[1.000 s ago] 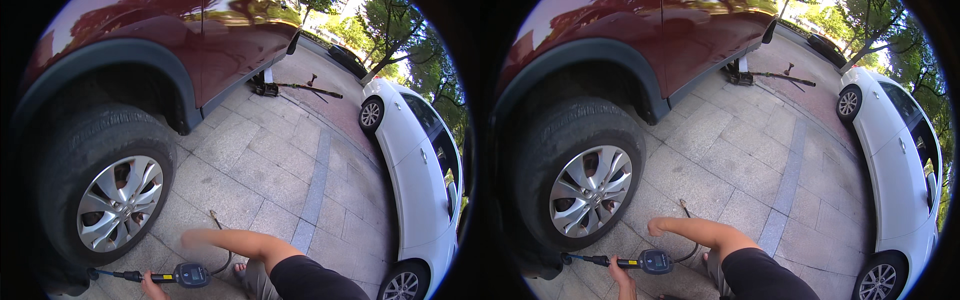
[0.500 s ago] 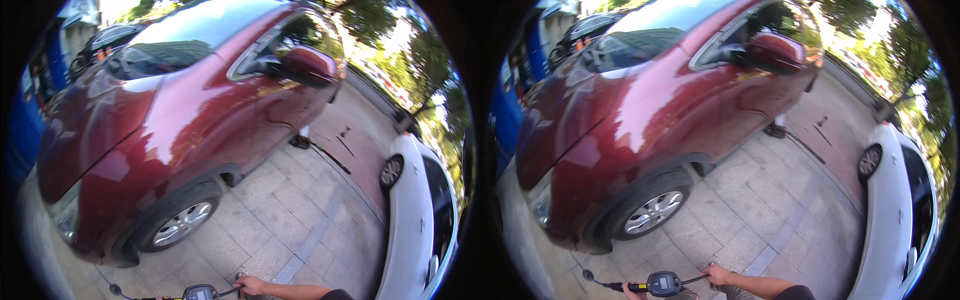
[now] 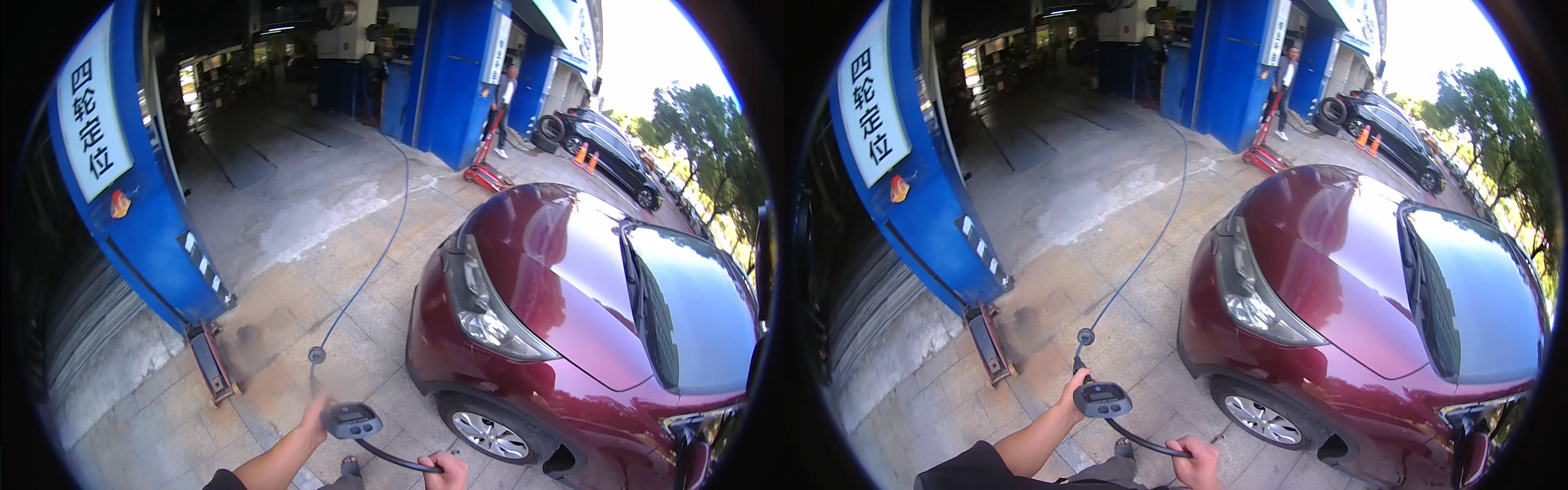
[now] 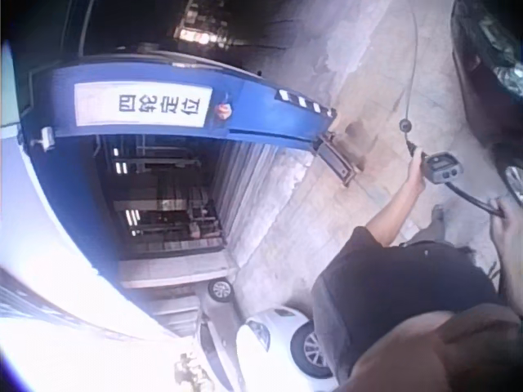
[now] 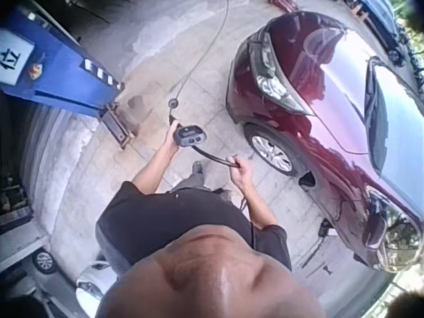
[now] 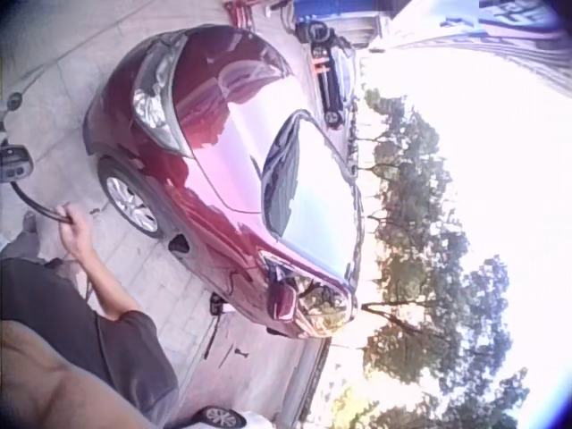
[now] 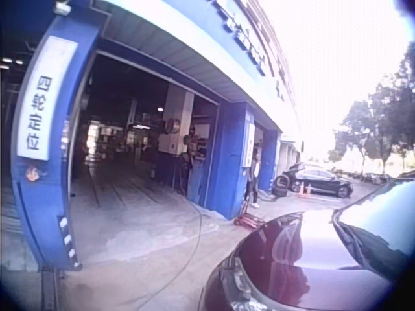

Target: The person inflates a car tire using a digital air pressure gauge and hose, then moves to a tire repair station. They apply a patch to the inner surface of a tire mounted on a machine and press it into place.

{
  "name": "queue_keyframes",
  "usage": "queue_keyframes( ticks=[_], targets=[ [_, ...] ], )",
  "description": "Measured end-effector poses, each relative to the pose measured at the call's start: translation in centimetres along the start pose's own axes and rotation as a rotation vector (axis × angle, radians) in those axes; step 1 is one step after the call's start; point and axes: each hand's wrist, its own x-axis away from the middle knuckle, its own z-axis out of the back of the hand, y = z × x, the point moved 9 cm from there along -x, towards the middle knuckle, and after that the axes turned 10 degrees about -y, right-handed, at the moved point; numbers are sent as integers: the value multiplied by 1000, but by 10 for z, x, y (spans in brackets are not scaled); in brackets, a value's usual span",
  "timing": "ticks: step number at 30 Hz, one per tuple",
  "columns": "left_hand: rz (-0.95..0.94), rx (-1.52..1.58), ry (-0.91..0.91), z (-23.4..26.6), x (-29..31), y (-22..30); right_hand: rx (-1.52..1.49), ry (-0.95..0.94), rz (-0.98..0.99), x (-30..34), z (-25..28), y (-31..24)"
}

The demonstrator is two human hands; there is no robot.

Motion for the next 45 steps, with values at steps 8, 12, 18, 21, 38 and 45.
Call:
queue_keyframes(
  ticks=[8, 12, 18, 21, 38, 45],
  targets=[
    [-205, 86, -69, 49, -7, 109, -198, -200, 551, -187, -72, -138],
    [-255, 148, -260, 26, -25, 159, -370, -258, 678, -259, -94, -167],
    [-267, 147, -166, -37, -78, 238, -431, -394, 710, -367, -105, -168],
    [-263, 155, -153, -64, -122, 275, -449, -451, 715, -426, -110, -167],
    [-113, 116, -306, -150, -421, 521, -196, 59, 570, -721, -90, -126],
    [-394, 70, -326, -248, -503, 681, -183, 160, 439, -821, -64, -61]
  ],
)
